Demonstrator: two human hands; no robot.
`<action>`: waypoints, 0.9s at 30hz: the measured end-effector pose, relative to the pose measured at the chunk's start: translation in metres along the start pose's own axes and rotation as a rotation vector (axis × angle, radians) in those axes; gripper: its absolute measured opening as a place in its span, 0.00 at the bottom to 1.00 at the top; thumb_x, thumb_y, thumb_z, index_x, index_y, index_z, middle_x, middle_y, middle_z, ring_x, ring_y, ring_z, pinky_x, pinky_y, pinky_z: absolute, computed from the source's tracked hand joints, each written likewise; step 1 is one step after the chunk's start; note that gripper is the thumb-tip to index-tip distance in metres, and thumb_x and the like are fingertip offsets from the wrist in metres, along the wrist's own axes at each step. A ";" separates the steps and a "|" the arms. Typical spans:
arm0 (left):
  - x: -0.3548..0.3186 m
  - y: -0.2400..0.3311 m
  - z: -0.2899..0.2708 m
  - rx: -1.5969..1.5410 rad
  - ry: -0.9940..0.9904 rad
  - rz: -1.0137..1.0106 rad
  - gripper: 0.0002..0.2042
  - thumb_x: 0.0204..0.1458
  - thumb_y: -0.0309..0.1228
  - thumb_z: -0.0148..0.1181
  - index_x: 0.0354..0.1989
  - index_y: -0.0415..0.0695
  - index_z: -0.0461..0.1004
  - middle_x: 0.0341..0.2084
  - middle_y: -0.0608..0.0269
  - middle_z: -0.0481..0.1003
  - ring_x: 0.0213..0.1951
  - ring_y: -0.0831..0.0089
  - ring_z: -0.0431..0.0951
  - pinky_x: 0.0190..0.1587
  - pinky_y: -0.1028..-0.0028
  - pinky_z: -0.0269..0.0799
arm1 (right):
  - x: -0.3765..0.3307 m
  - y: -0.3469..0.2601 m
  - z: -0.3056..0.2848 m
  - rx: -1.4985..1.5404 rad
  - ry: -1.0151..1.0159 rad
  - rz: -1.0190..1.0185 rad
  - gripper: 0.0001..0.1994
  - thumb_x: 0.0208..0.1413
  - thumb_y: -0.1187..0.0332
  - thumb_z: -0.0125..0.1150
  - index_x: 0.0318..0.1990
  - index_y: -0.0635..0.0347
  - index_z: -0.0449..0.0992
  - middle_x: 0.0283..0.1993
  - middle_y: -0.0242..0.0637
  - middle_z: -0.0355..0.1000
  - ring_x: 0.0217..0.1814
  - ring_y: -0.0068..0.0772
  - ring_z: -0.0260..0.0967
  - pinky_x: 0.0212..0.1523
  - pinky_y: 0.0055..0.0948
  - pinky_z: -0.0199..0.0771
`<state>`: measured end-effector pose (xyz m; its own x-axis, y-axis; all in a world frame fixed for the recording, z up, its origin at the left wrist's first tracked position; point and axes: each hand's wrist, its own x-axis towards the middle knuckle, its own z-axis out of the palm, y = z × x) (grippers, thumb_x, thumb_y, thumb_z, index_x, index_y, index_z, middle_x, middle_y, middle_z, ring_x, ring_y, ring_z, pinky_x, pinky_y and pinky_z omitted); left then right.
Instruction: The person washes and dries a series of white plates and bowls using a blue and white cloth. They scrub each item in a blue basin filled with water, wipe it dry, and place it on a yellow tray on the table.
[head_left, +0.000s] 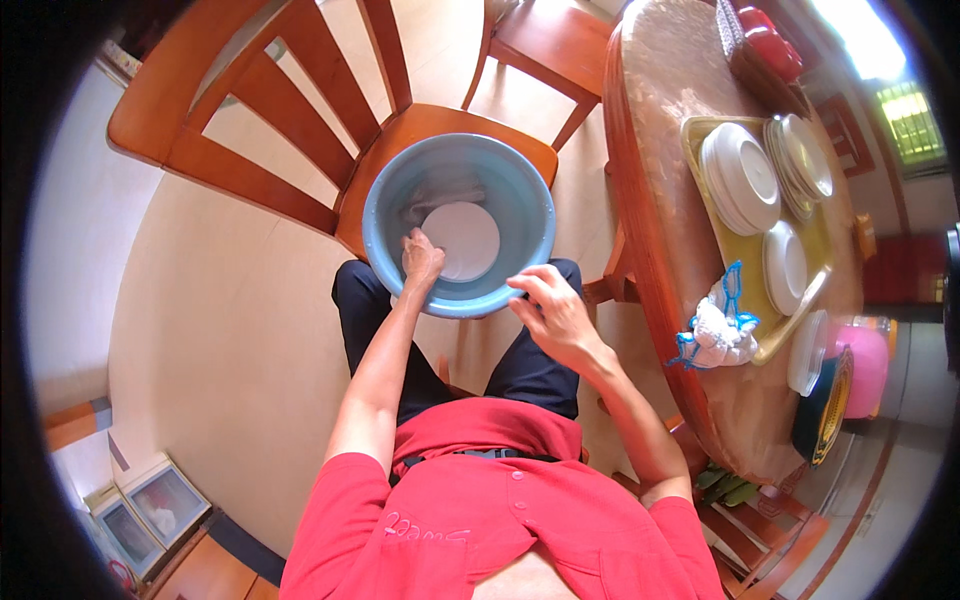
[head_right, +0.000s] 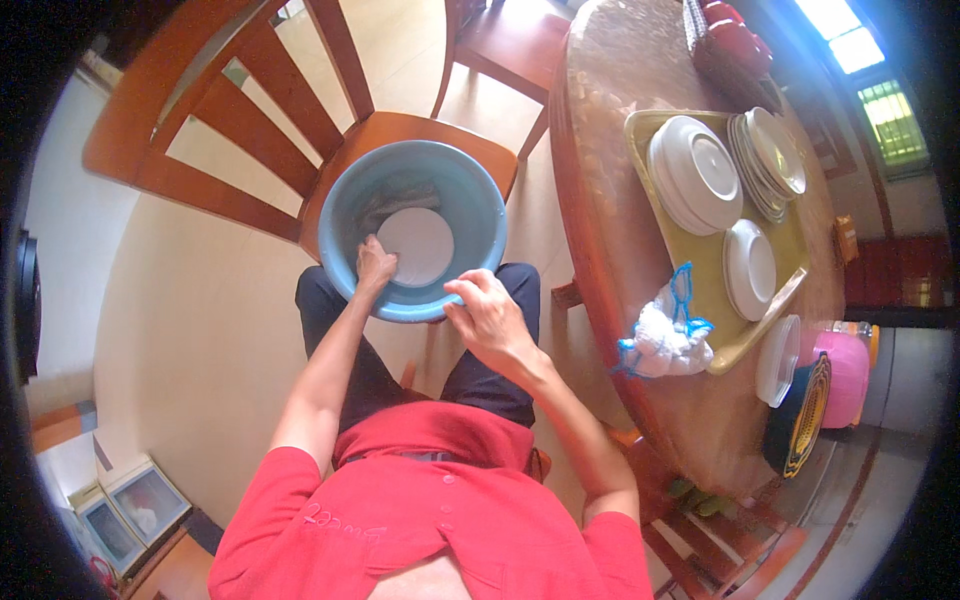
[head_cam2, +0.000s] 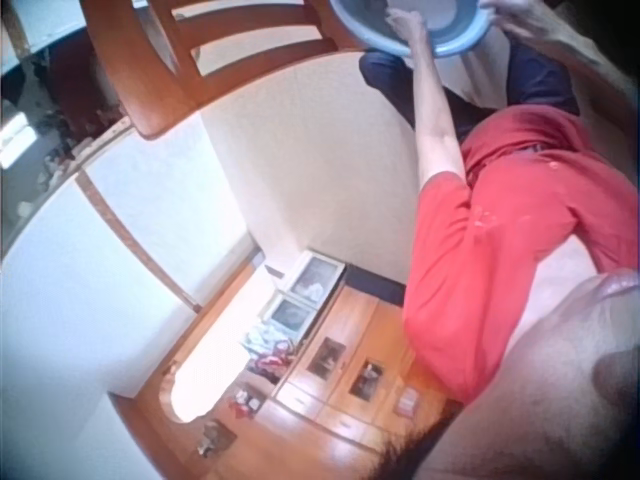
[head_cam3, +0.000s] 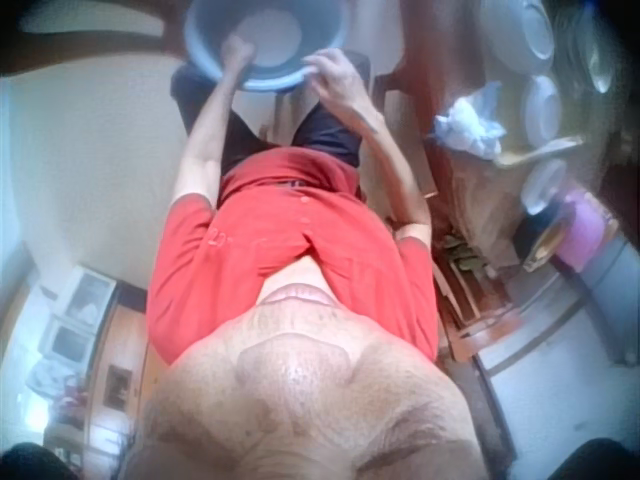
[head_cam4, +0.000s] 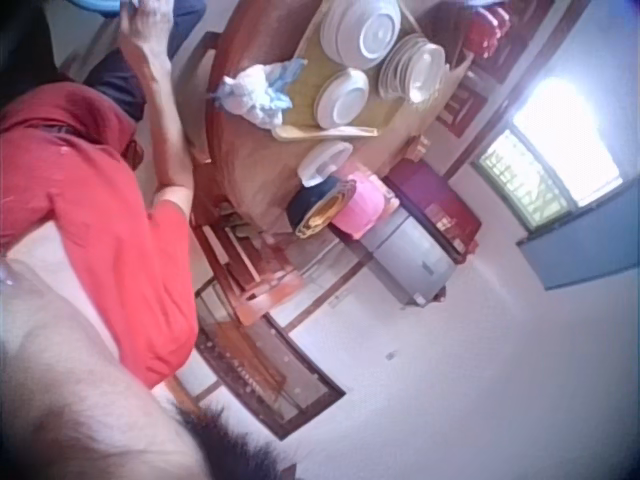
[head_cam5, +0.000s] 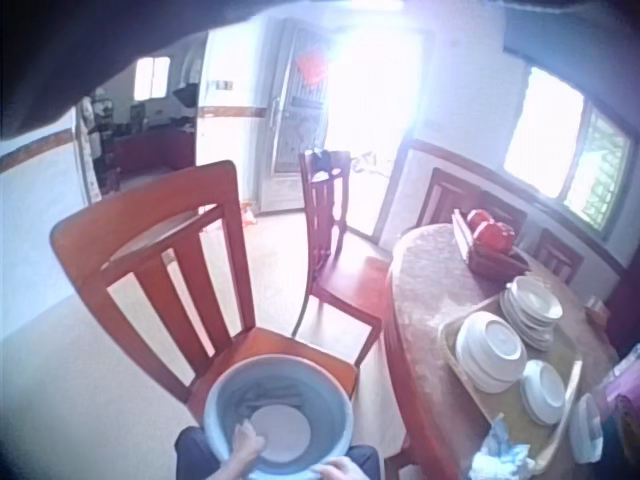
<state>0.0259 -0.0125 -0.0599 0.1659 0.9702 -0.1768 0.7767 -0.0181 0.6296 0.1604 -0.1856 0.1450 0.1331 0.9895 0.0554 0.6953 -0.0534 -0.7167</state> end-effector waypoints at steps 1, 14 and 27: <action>-0.003 0.006 -0.004 0.038 0.017 0.016 0.16 0.38 0.27 0.56 0.37 0.34 0.67 0.36 0.36 0.66 0.40 0.43 0.71 0.44 0.58 0.68 | 0.007 0.011 0.014 0.054 -0.047 0.102 0.11 0.50 0.69 0.56 0.40 0.63 0.70 0.43 0.47 0.64 0.44 0.49 0.65 0.45 0.37 0.67; -0.002 0.000 -0.012 -0.037 0.187 0.126 0.13 0.36 0.24 0.56 0.34 0.36 0.70 0.32 0.43 0.69 0.32 0.47 0.74 0.37 0.59 0.71 | 0.073 0.111 0.137 -0.092 -0.064 0.493 0.22 0.46 0.64 0.57 0.43 0.75 0.63 0.46 0.66 0.57 0.48 0.62 0.59 0.51 0.45 0.63; -0.006 0.011 -0.016 -0.515 -0.011 0.045 0.14 0.44 0.28 0.55 0.40 0.40 0.64 0.33 0.47 0.73 0.40 0.53 0.73 0.42 0.62 0.67 | 0.002 -0.009 0.015 -0.113 0.144 0.010 0.21 0.45 0.74 0.58 0.49 0.64 0.64 0.54 0.56 0.54 0.51 0.53 0.59 0.51 0.41 0.62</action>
<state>0.0236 -0.0145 -0.0398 0.2010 0.9684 -0.1474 0.3691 0.0645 0.9272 0.1440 -0.1814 0.1409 0.2351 0.9598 0.1534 0.7672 -0.0863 -0.6355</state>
